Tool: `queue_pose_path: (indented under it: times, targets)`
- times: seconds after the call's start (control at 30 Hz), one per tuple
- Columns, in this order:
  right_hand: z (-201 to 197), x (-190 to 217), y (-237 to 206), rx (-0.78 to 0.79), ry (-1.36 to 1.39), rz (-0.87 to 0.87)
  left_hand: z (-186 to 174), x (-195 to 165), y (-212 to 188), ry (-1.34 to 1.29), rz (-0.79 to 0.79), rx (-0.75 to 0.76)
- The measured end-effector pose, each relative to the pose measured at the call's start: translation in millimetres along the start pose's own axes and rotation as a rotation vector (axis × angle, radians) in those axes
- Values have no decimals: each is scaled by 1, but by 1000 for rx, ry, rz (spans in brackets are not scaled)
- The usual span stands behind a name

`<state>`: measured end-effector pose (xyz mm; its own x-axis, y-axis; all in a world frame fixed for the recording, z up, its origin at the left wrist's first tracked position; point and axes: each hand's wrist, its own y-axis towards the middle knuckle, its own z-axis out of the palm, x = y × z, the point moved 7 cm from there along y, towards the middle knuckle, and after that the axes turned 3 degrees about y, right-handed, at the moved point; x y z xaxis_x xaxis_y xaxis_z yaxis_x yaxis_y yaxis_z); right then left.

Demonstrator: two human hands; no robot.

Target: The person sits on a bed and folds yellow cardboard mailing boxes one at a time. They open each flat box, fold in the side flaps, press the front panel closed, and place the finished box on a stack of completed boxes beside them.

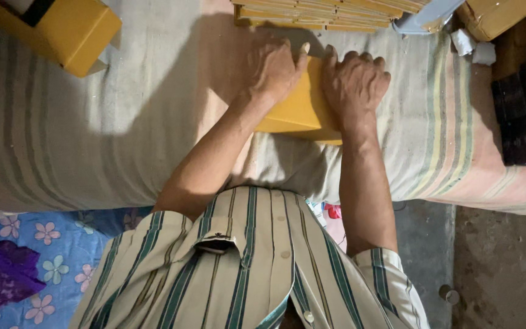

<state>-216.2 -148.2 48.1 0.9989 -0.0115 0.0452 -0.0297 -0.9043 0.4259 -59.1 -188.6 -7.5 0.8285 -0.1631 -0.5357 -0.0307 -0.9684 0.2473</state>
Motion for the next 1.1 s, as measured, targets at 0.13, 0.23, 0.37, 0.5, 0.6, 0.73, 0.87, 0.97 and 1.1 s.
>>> queue_pose_path:
  times: [0.13, 0.23, 0.37, 0.5, 0.6, 0.73, 0.87, 0.97, 1.1]
  targets:
    - [3, 14, -3, 12, 72, -154, 5, -6, -4, -18, -1, 52]
    - [7, 26, -7, 67, 234, -358, -2, -22, -9, 81, 155, -100]
    - [12, 14, -5, 33, 83, -265, -3, -19, -9, 55, 145, -147]
    - [11, -6, -2, -21, -72, 14, 11, -9, -7, 51, 42, -10]
    - [-2, 12, -8, -141, -53, -240, 7, -19, -10, 78, 209, -137]
    - [-3, 21, -13, -11, 236, -335, 9, -25, -13, 22, 339, -141]
    - [-7, 13, -7, -56, 58, -140, 20, -8, -6, -24, 102, 69]
    - [-11, 18, -7, -106, 21, -212, 12, -9, -6, 39, 106, 10]
    - [-13, 30, -17, -76, 348, -478, -5, -25, -16, -20, 401, -199]
